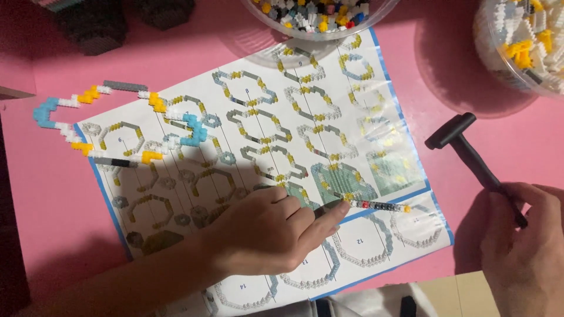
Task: Assembling a model using small interlocking plastic toy blocks following a printed instruction sheet.
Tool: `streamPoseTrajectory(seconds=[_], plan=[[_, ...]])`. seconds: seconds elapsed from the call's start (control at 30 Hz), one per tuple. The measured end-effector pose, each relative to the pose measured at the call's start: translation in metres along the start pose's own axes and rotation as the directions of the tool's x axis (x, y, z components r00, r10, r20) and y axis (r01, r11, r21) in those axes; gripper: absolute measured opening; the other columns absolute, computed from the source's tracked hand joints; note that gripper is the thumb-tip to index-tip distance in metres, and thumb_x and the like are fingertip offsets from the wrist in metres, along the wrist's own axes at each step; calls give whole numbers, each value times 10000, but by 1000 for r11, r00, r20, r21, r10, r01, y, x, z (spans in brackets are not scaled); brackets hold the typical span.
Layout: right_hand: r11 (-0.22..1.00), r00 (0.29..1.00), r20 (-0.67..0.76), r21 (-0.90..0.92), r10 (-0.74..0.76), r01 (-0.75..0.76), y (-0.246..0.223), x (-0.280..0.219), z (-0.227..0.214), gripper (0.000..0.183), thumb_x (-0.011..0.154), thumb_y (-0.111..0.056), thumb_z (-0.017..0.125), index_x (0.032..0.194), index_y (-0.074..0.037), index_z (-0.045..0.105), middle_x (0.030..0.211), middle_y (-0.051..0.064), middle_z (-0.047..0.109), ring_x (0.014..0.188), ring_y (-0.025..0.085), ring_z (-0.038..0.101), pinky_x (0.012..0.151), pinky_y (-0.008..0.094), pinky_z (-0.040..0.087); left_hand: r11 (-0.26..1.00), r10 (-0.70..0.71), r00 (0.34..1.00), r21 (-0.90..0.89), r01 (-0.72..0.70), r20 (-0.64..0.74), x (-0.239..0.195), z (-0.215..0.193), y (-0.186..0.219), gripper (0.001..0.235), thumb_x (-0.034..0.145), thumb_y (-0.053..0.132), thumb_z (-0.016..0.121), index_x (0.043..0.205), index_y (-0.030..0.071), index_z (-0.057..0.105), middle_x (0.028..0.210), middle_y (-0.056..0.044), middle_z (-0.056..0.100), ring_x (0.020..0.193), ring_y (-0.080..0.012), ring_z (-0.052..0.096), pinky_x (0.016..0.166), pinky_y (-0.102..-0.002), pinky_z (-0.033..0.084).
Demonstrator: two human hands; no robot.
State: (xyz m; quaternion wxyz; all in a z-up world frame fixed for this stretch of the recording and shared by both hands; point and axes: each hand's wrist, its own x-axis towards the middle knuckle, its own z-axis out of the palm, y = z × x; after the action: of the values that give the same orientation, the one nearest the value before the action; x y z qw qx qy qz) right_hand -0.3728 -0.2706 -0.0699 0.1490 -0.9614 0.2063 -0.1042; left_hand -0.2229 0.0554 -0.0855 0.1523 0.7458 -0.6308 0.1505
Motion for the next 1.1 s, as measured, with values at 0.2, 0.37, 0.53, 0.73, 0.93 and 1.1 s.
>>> streamPoseTrajectory(seconds=[0.2, 0.37, 0.53, 0.73, 0.93, 1.1], plan=[[991, 993, 17, -59, 120, -119, 48, -38, 5, 244, 1359, -118, 547, 1369, 109, 636, 1046, 220, 653, 872, 355, 618, 796, 439, 455, 999, -19, 999, 32, 18, 28, 2, -2, 0, 418, 1104, 169, 723, 1501, 49, 668, 645, 62, 391, 591, -137, 384, 522, -308, 329], [899, 940, 19, 285, 341, -332, 112, -96, 22, 154, 1292, -151, 656, 1306, -53, 538, 964, 39, 486, 852, 143, 405, 797, 262, 300, 999, -21, 999, 25, 20, 34, 4, -4, -1, 401, 1104, 166, 731, 1482, 35, 687, 622, 67, 387, 571, -127, 365, 509, -300, 298], [882, 790, 404, -111, 462, -459, -39, -16, -23, 201, 966, -251, 620, 1120, -208, 741, 807, 18, 703, 746, 156, 640, 731, 308, 475, 999, -23, 1000, 44, 23, 0, 4, -2, 1, 381, 1115, 221, 723, 1439, 20, 710, 624, 60, 426, 576, -130, 384, 530, -302, 304], [834, 487, 689, -522, 537, -179, 27, -46, 1, 426, 960, -422, 558, 1367, -540, 604, 762, 22, 743, 677, 159, 729, 695, 296, 589, 999, -49, 998, -9, 49, -26, 7, -6, 0, 314, 1117, 182, 704, 1388, 36, 765, 613, 50, 438, 559, -135, 381, 503, -301, 308], [862, 838, 300, 89, 455, -500, -4, -101, -1, 146, 975, -52, 719, 1067, -44, 832, 800, 95, 643, 758, 146, 544, 783, 278, 471, 1000, -28, 999, 14, 28, 25, 6, -6, -1, 372, 1103, 120, 719, 1450, -11, 688, 591, 64, 467, 530, -99, 371, 473, -263, 296], [817, 701, 424, -362, 573, -449, -39, -77, -7, 245, 993, -372, 597, 1145, -347, 787, 784, -16, 727, 705, 141, 704, 746, 266, 556, 999, -30, 999, -19, 30, 29, 6, -4, -1, 349, 1114, 159, 699, 1424, -2, 697, 602, 60, 457, 530, -112, 381, 478, -280, 295]])
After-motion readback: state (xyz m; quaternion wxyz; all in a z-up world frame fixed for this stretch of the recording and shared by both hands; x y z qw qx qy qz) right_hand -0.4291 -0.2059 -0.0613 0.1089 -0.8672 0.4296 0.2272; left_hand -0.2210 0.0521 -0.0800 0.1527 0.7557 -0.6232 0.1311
